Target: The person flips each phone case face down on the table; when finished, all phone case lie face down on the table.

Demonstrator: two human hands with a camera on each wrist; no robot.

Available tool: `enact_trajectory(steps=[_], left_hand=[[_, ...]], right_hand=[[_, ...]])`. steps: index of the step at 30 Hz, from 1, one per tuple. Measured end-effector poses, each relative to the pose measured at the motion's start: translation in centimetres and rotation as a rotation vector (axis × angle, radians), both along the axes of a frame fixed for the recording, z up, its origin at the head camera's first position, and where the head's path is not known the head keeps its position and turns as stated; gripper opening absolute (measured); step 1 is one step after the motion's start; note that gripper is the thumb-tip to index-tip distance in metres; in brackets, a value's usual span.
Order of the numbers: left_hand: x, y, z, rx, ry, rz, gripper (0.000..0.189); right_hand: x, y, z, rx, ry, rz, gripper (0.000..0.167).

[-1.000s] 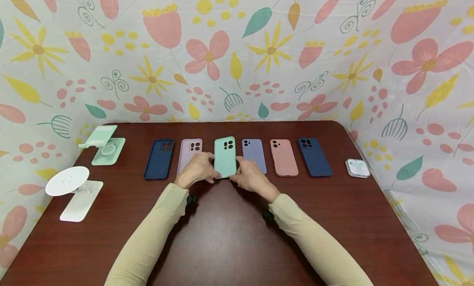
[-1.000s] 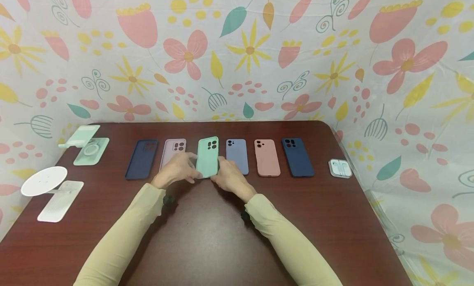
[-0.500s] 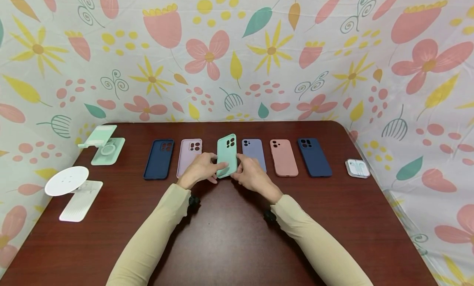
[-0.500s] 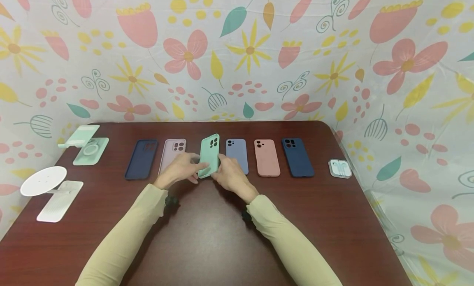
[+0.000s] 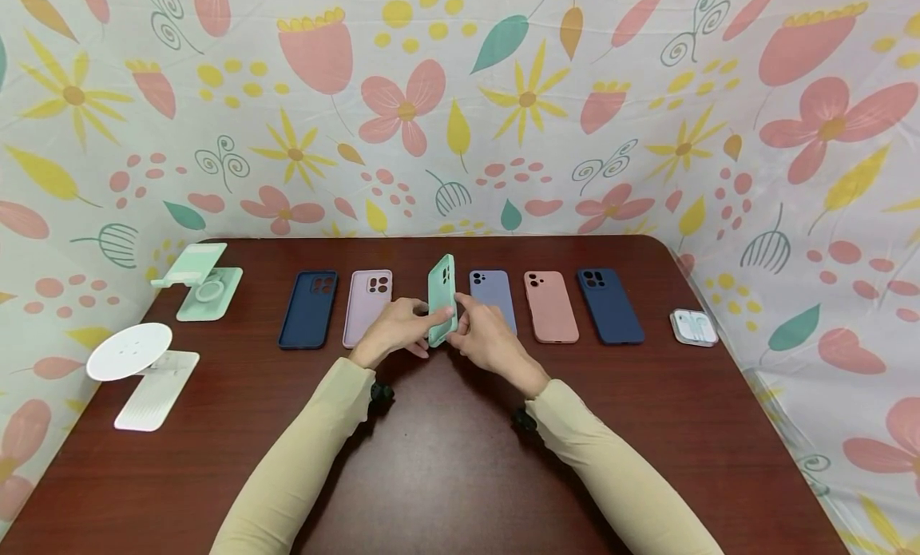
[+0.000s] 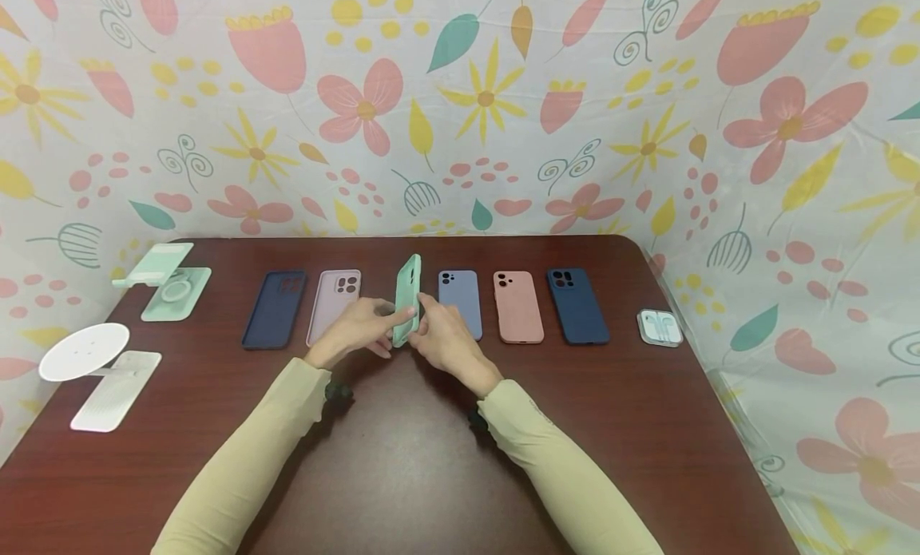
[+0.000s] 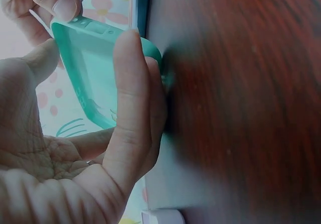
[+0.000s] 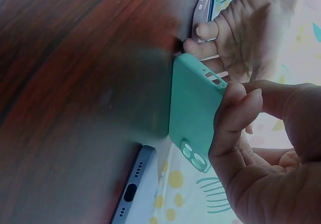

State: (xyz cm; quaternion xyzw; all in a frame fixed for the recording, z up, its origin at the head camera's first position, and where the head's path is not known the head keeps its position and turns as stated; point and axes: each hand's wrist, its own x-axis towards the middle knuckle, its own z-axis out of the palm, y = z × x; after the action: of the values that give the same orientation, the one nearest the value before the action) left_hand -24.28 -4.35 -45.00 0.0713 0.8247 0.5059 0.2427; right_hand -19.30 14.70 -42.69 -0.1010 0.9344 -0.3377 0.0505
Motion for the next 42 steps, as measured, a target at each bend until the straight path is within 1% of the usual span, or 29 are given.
enact_trajectory(steps=[7,12,19,22,24,27,30,34,39,42], left_hand=[[0.0,0.3,0.1,0.031,-0.04,-0.007,0.079],[0.0,0.4,0.2,0.073,-0.09,-0.001,0.079],[0.0,-0.2,0.4,0.138,-0.116,0.002,0.07],[0.1,-0.4,0.7,0.142,-0.114,0.01,0.069],[0.2,-0.6,0.9,0.136,-0.105,0.022,0.068],[0.2,-0.7,1.2,0.137,-0.074,0.054,0.066],[0.2,-0.8,1.5,0.135,-0.007,0.1,0.061],[0.4,-1.0,2.1,0.122,0.077,0.158,0.048],[0.8,-1.1,2.8,0.113,0.113,0.193,0.035],[0.9,-1.2,3.1,0.108,0.129,0.205,0.03]], right_hand=[[0.1,-0.1,0.1,-0.001,0.028,0.002,0.074],[0.3,-0.2,0.2,-0.009,0.038,0.001,0.072],[0.0,-0.6,-0.1,-0.052,-0.01,0.007,0.075],[-0.4,-0.8,-0.4,-0.063,-0.048,0.015,0.078],[-0.6,-0.9,-0.6,-0.068,-0.075,0.022,0.079],[-0.9,-1.0,-1.0,-0.079,-0.11,0.03,0.081],[-1.2,-1.1,-1.3,-0.087,-0.139,0.036,0.082],[-1.5,-1.1,-1.5,-0.094,-0.182,0.047,0.081],[-1.8,-1.2,-1.8,-0.101,-0.209,0.062,0.074],[-2.0,-1.3,-1.9,-0.1,-0.227,0.064,0.074]])
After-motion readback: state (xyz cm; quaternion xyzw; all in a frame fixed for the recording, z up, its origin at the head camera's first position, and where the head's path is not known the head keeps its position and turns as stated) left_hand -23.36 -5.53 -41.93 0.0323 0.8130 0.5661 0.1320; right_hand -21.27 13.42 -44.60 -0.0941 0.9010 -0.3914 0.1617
